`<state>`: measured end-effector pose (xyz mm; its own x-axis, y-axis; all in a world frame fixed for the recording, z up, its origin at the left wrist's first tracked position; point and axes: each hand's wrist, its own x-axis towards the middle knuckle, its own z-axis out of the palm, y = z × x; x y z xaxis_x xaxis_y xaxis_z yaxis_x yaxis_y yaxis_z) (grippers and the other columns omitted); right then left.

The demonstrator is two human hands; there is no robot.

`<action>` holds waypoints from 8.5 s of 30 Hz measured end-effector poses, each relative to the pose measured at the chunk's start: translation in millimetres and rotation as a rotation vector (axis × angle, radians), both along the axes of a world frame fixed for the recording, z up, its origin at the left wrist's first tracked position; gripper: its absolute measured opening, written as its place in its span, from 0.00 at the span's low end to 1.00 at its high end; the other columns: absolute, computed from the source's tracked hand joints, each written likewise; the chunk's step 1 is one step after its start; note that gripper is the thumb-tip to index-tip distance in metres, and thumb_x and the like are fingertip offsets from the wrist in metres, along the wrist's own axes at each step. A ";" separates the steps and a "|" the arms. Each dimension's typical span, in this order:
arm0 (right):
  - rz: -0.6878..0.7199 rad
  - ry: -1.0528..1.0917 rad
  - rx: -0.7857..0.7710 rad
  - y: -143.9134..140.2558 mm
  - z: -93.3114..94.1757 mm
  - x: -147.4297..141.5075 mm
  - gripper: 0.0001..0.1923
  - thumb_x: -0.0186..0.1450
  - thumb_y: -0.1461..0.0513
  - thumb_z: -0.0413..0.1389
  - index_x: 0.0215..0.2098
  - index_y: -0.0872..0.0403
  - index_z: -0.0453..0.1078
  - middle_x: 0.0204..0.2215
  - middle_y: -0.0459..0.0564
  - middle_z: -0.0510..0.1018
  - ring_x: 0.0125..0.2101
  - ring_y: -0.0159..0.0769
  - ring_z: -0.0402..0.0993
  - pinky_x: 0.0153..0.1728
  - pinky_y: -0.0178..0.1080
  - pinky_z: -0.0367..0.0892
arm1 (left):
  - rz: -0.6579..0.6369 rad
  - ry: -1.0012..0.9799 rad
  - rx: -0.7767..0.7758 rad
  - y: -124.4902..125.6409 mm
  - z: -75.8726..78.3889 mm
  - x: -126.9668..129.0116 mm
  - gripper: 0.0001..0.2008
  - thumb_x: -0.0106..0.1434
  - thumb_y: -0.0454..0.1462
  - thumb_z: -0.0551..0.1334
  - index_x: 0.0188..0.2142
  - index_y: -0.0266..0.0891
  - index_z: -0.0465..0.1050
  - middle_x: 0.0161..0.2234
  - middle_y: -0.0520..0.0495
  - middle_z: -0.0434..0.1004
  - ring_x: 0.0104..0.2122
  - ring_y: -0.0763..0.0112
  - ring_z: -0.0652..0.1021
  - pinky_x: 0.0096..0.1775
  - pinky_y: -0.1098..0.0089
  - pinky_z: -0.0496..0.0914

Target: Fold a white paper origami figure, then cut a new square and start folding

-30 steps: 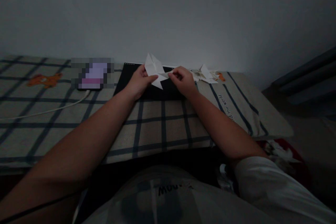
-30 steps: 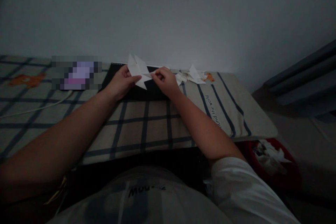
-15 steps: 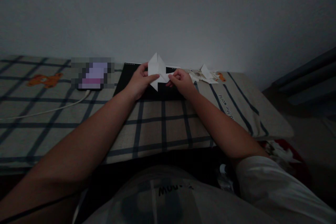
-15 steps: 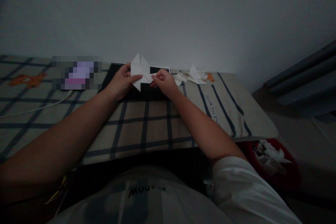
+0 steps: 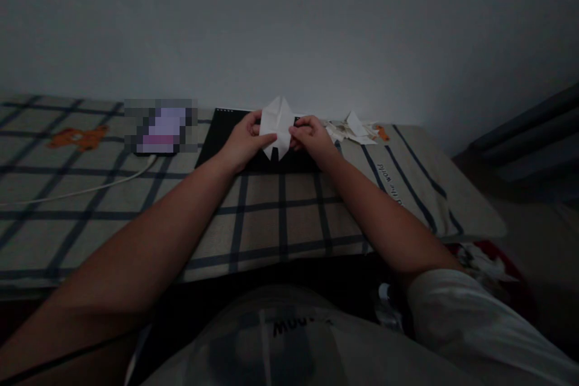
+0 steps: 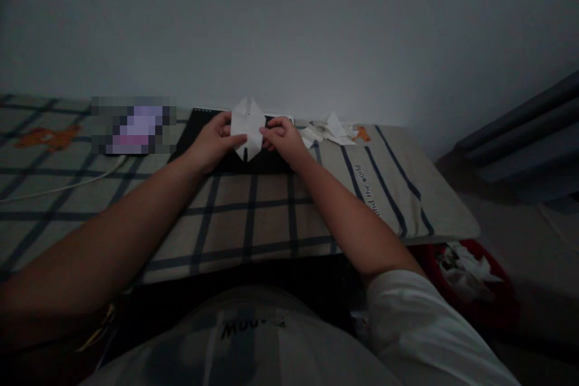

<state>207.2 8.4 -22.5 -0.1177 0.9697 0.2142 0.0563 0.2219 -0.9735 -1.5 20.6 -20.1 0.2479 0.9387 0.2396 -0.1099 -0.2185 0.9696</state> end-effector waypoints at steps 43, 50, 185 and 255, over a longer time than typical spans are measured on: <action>0.122 -0.194 0.096 -5.1 4.9 8.9 0.22 0.59 0.45 0.71 0.40 0.53 0.81 0.37 0.50 0.85 0.39 0.40 0.77 0.41 0.42 0.73 | -0.051 -0.002 -0.064 -6.1 3.4 -0.4 0.23 0.52 0.36 0.77 0.48 0.39 0.78 0.40 0.46 0.86 0.38 0.62 0.84 0.44 0.62 0.80; 0.167 -0.155 0.018 -6.9 6.2 10.3 0.21 0.59 0.44 0.71 0.35 0.53 0.80 0.33 0.47 0.83 0.36 0.37 0.75 0.40 0.41 0.74 | -0.159 -0.087 -0.100 -8.7 7.4 -1.4 0.27 0.48 0.40 0.82 0.47 0.39 0.79 0.40 0.45 0.86 0.37 0.63 0.84 0.42 0.64 0.80; 0.063 -1.372 0.453 -13.2 21.8 5.0 0.15 0.78 0.62 0.54 0.52 0.54 0.83 0.49 0.59 0.84 0.51 0.49 0.76 0.43 0.44 0.68 | -0.047 1.375 0.649 -27.3 13.2 3.5 0.23 0.76 0.45 0.56 0.65 0.42 0.77 0.67 0.39 0.76 0.66 0.46 0.75 0.68 0.47 0.66; 0.070 -0.872 0.322 3.7 9.0 33.8 0.14 0.69 0.63 0.58 0.49 0.52 0.83 0.41 0.51 0.86 0.39 0.40 0.76 0.43 0.42 0.68 | -0.080 1.410 0.682 -19.8 24.8 -6.8 0.24 0.73 0.35 0.55 0.62 0.43 0.81 0.63 0.45 0.82 0.63 0.60 0.80 0.65 0.62 0.70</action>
